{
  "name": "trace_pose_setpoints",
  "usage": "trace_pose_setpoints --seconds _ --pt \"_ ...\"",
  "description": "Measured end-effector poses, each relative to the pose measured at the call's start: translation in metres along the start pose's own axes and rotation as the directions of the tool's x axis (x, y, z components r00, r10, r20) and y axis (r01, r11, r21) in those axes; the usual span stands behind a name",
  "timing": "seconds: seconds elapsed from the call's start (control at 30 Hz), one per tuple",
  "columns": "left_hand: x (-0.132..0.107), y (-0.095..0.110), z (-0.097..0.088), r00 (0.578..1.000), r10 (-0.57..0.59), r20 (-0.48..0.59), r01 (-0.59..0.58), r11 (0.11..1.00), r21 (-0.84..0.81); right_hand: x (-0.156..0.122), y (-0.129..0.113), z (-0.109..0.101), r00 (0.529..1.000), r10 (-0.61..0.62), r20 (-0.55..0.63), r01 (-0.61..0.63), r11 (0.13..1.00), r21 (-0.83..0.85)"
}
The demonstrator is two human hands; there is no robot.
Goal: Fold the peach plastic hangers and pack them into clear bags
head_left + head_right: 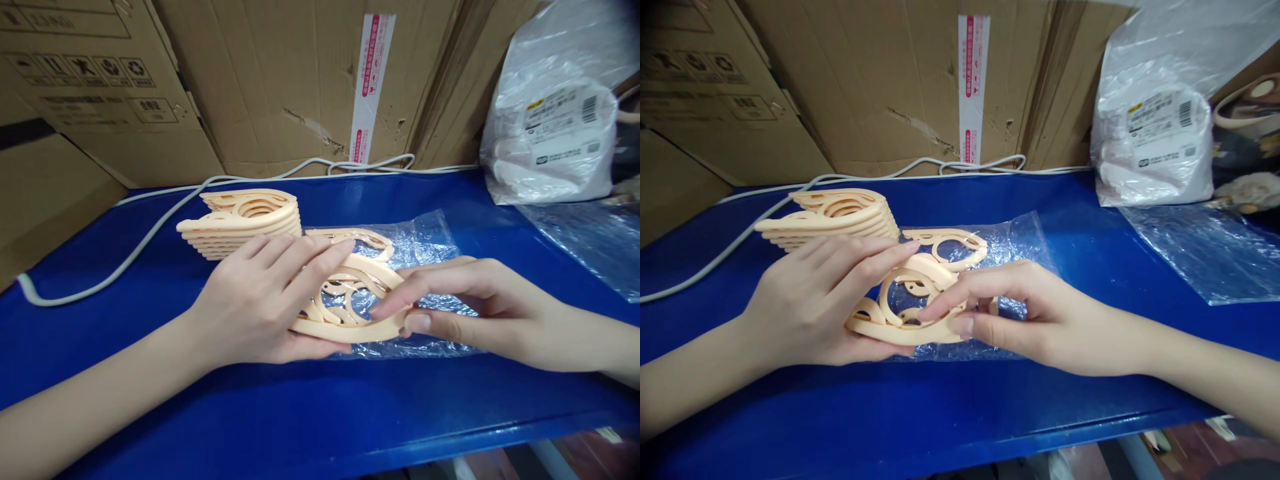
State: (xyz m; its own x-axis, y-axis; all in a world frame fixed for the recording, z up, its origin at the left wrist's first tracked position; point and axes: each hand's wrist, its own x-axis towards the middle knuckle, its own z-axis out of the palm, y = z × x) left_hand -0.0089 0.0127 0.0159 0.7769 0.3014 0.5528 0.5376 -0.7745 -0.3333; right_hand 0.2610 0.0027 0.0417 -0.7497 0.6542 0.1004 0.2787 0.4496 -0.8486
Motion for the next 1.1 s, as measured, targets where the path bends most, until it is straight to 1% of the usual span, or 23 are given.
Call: trace_pose_setpoints --seconds 0.3,0.4,0.47,0.53,0.57,0.63,0.7,0.8,0.87,0.97,1.03,1.1 --pt "-0.004 -0.008 0.008 0.996 -0.017 0.091 0.030 0.989 -0.146 0.002 0.006 -0.003 0.997 -0.061 -0.038 0.059 0.997 -0.058" --pt "-0.005 -0.008 0.007 0.997 -0.053 0.065 0.061 0.989 -0.137 0.001 0.006 -0.004 0.996 -0.068 -0.058 0.062 0.992 -0.106" --pt "-0.005 -0.006 0.006 0.996 -0.081 0.029 0.083 0.991 -0.105 0.000 0.004 -0.003 0.994 -0.068 -0.089 0.052 0.983 -0.176" --pt "-0.003 -0.002 0.004 0.994 -0.110 0.020 0.111 0.991 -0.081 -0.001 0.003 -0.001 0.989 -0.094 -0.113 0.058 0.957 -0.285" --pt "-0.003 0.000 0.003 0.992 -0.126 0.029 0.128 0.989 -0.080 -0.001 0.003 0.000 0.986 -0.129 -0.110 0.083 0.933 -0.350" --pt "-0.001 0.006 0.003 0.987 -0.149 0.057 0.154 0.983 -0.096 0.000 0.005 0.004 0.974 -0.214 -0.077 0.152 0.864 -0.480" --pt "0.000 0.012 0.003 0.987 -0.142 0.074 0.150 0.982 -0.115 0.000 0.009 0.008 0.960 -0.279 -0.030 0.210 0.785 -0.583" --pt "0.001 0.018 0.004 0.991 -0.119 0.058 0.126 0.982 -0.143 0.001 0.014 0.015 0.952 -0.307 0.011 0.233 0.700 -0.675" --pt "0.001 0.020 0.004 0.989 -0.140 0.054 0.148 0.969 -0.197 0.000 0.014 0.019 0.945 -0.326 0.013 0.236 0.658 -0.715" --pt "0.001 0.021 0.004 0.981 -0.179 0.075 0.192 0.943 -0.270 0.000 0.011 0.022 0.942 -0.336 -0.022 0.213 0.646 -0.733" --pt "0.002 0.020 0.004 0.981 -0.170 0.091 0.189 0.943 -0.274 -0.001 0.008 0.020 0.947 -0.317 -0.051 0.186 0.673 -0.716" --pt "0.002 0.018 0.005 0.983 -0.151 0.106 0.174 0.948 -0.266 -0.001 0.005 0.011 0.957 -0.281 -0.072 0.153 0.700 -0.697"
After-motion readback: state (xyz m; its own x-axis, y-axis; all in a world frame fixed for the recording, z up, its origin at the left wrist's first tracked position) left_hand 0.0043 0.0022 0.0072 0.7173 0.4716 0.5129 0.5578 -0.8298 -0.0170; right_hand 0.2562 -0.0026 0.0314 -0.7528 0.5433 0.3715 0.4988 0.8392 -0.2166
